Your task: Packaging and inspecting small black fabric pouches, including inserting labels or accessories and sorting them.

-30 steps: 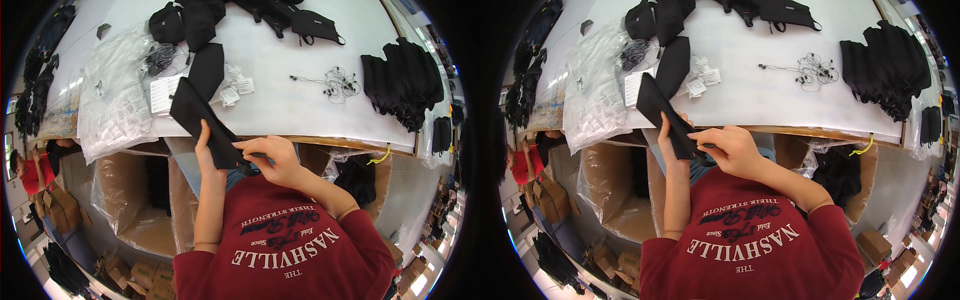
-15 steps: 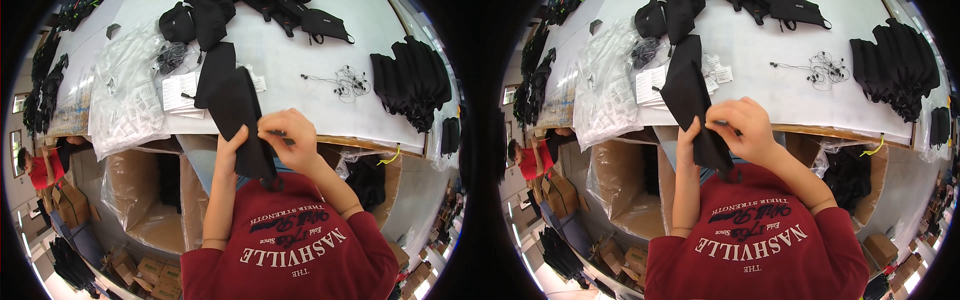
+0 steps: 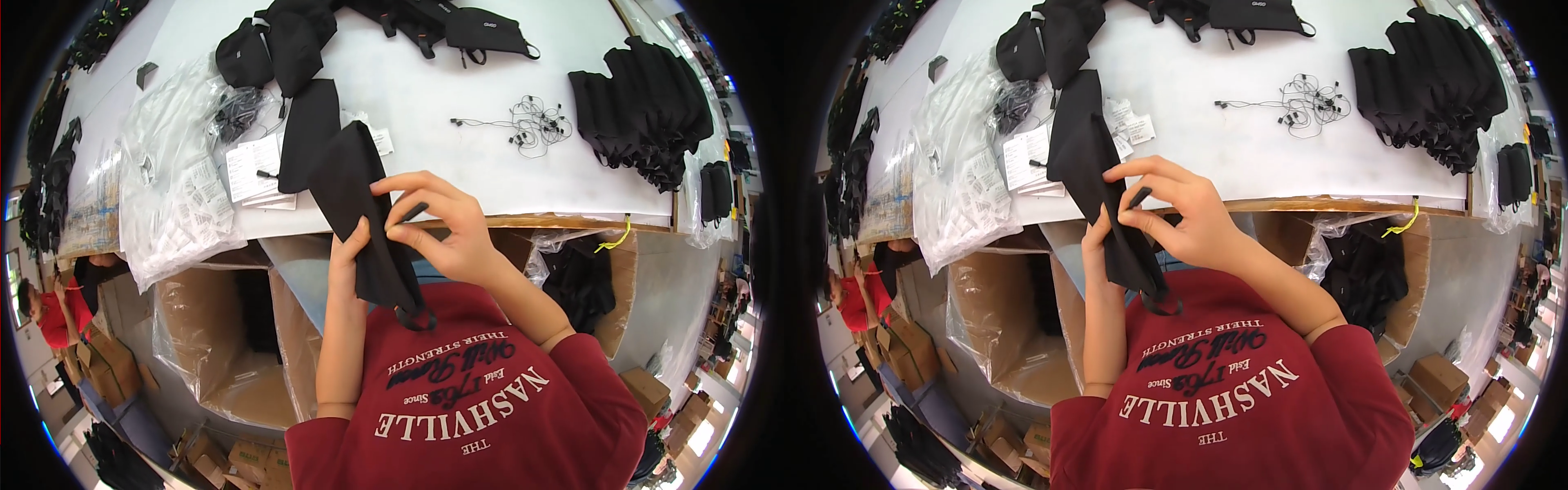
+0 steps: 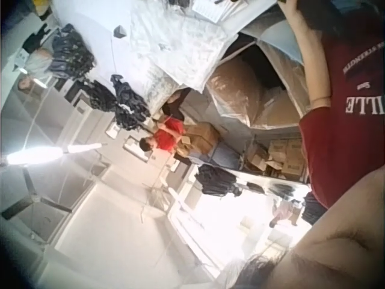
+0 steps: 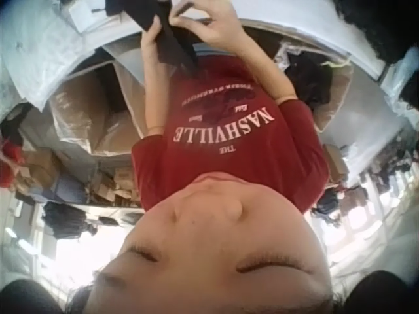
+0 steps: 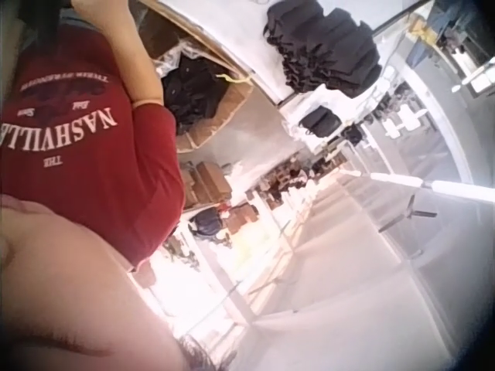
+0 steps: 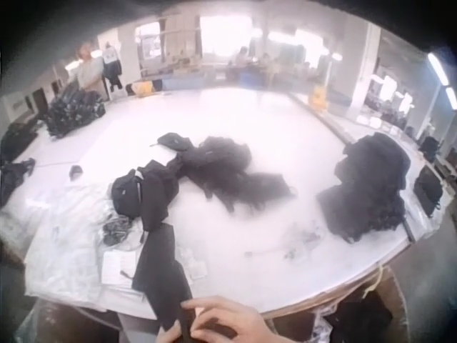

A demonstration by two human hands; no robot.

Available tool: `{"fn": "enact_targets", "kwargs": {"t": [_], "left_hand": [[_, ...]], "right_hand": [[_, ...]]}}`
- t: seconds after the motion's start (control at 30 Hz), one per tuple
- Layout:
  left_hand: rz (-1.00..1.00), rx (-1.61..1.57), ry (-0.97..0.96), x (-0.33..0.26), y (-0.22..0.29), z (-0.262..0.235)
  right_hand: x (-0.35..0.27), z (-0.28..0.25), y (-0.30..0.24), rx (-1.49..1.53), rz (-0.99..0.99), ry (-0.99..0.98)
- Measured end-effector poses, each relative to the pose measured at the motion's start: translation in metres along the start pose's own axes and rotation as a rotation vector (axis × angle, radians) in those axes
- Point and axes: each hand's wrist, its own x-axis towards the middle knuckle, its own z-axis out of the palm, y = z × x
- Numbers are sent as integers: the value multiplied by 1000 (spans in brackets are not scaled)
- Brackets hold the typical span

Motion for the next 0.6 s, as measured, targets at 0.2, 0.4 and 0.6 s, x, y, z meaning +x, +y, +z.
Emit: {"fn": "enact_targets", "kwargs": {"t": [0.2,0.4,0.6], "left_hand": [[-77,-190,-22,2,-3,-9],[-85,-289,-177,1,-6,-7],[-103,-333,-284,5,-9,-9]], "right_hand": [[-14,-5,-9,-27,76,-147],[-15,-3,-8,-127,-39,-167],[-18,-6,-9,-97,23,-260]]}}
